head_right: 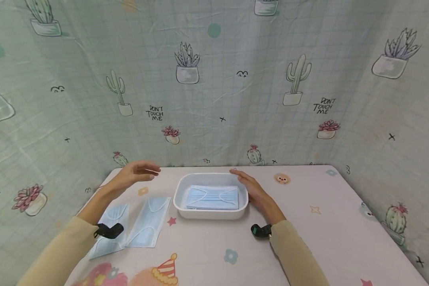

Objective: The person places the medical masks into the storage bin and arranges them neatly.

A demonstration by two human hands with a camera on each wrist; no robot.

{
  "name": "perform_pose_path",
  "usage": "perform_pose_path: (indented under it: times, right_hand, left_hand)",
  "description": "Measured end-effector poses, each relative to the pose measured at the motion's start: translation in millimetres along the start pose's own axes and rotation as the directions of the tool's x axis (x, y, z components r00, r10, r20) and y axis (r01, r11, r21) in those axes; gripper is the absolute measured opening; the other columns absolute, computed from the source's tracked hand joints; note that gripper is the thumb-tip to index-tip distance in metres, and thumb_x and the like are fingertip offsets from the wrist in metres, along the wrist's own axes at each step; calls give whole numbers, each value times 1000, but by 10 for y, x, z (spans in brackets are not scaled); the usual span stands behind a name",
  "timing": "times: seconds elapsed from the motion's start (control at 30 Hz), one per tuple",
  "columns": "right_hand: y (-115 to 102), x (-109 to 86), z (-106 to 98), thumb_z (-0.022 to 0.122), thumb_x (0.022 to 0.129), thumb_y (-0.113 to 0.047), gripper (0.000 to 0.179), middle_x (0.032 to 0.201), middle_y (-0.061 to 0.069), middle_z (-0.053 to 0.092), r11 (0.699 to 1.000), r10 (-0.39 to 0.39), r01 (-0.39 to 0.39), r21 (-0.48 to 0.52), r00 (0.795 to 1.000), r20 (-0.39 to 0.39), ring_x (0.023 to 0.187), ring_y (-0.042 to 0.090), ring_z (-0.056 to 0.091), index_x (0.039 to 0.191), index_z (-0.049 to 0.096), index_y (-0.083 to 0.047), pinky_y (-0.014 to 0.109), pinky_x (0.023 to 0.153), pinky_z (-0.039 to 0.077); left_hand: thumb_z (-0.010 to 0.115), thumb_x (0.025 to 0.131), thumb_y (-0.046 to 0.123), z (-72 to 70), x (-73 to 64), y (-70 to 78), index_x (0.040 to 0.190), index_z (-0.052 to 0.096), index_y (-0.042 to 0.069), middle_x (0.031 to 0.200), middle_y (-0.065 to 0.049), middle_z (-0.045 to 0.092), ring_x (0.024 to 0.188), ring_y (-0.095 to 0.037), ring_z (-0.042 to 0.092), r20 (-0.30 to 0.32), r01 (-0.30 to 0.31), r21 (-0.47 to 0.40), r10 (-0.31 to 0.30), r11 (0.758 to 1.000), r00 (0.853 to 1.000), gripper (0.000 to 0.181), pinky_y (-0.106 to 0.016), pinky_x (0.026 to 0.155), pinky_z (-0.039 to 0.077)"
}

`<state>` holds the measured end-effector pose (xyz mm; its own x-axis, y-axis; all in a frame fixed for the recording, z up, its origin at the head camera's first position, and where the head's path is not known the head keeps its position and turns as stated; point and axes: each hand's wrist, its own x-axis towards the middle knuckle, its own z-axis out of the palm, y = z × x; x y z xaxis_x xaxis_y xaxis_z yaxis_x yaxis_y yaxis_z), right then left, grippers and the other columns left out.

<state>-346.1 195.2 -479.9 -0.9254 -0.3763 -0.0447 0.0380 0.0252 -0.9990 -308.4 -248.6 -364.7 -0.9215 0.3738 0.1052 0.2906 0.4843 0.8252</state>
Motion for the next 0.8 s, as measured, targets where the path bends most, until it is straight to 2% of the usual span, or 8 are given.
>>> perform_pose_path:
  times: [0.13,0.23,0.33,0.5,0.6,0.7,0.8]
  right_hand:
    - [8,1,-4,31,112,-20,48,174,-6,19,1000,9,-8,12,1000,-3,163,25,8,158,45,-21,54,131,6]
    - [19,13,-10,31,112,-20,48,174,-6,18,1000,5,-5,9,1000,-3,163,25,6,158,43,-20,54,131,5]
    - [25,22,-10,32,112,-21,48,174,-6,19,1000,3,-3,5,1000,-5,163,25,8,159,42,-19,54,131,6]
    - [30,29,3,32,113,-19,48,175,-2,17,1000,-21,21,19,1000,4,163,27,6,160,40,-16,54,131,7]
    - [30,25,5,31,113,-18,47,175,0,17,999,-32,32,29,999,0,163,28,5,159,41,-14,54,131,6]
    - [30,20,5,31,113,-18,47,175,1,18,999,-44,43,30,999,2,163,29,5,159,41,-13,55,131,6]
    - [27,16,1,30,113,-18,48,175,2,17,998,-50,49,29,999,12,163,29,5,160,40,-13,55,131,6]
  left_hand:
    - [68,100,25,-136,-235,-174,136,62,4,136,-18,67,114,-13,70,-105,47,39,-43,998,994,42,-35,100,56]
    - [69,100,26,-224,-414,-290,137,61,3,137,-20,65,108,-3,68,-152,91,37,-84,995,985,44,-25,95,55]
    - [69,100,29,-292,-565,-402,139,59,2,139,-23,63,103,4,65,-196,139,45,-128,989,972,49,-18,90,55]
    - [69,100,30,-384,-780,-602,142,56,1,140,-25,62,97,11,64,-242,190,45,-174,981,954,54,-15,85,55]
    - [70,100,27,-426,-888,-716,141,57,-1,138,-26,63,100,3,67,-244,203,85,-177,975,954,51,-16,84,56]
    - [71,98,20,-453,-973,-822,135,62,-3,132,-26,67,107,-17,71,-254,222,185,-172,957,952,44,-24,84,58]
    - [74,94,14,-482,-1030,-911,128,66,-5,126,-27,69,110,-37,69,-261,240,279,-167,930,951,40,-39,86,62]
